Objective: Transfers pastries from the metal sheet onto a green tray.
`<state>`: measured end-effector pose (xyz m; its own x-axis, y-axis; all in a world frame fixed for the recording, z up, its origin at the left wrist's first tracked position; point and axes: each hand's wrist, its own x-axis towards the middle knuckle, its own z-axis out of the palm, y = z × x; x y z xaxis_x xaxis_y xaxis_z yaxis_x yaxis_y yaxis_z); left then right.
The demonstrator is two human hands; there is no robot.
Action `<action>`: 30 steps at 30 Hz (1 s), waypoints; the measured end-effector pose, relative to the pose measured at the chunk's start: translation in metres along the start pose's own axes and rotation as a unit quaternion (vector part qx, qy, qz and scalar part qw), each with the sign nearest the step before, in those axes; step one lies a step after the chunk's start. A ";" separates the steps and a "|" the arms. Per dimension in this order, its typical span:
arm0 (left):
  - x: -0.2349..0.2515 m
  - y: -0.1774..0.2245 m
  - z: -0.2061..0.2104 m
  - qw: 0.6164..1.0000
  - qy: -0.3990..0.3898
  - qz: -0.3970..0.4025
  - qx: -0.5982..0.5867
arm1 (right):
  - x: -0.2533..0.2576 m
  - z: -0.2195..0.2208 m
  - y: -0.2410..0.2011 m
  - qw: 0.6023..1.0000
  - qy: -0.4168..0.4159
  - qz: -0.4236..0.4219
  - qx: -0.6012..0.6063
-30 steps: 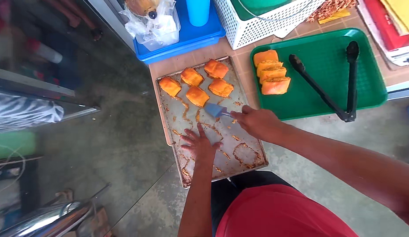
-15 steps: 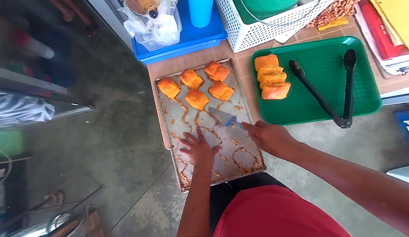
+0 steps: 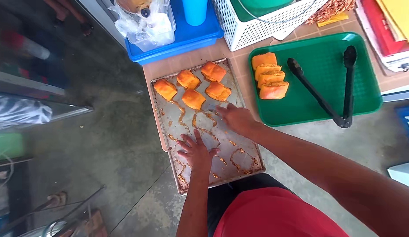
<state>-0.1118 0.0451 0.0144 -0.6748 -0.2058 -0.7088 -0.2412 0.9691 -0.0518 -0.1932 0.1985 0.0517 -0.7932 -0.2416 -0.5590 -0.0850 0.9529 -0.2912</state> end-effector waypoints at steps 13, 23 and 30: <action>0.001 -0.001 -0.002 1.000 -0.004 0.000 -0.012 | -0.029 -0.001 0.006 0.999 -0.013 -0.027 0.040; 0.000 0.001 -0.002 1.000 -0.002 -0.002 -0.003 | -0.042 0.002 0.007 0.998 -0.034 -0.044 0.027; -0.002 0.000 -0.001 1.000 0.011 -0.003 -0.012 | -0.048 0.027 0.059 0.996 -0.065 -0.057 0.032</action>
<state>-0.1111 0.0457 0.0163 -0.6882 -0.2151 -0.6929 -0.2618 0.9643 -0.0394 -0.1439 0.2612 0.0402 -0.6949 -0.3737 -0.6143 -0.1282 0.9050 -0.4056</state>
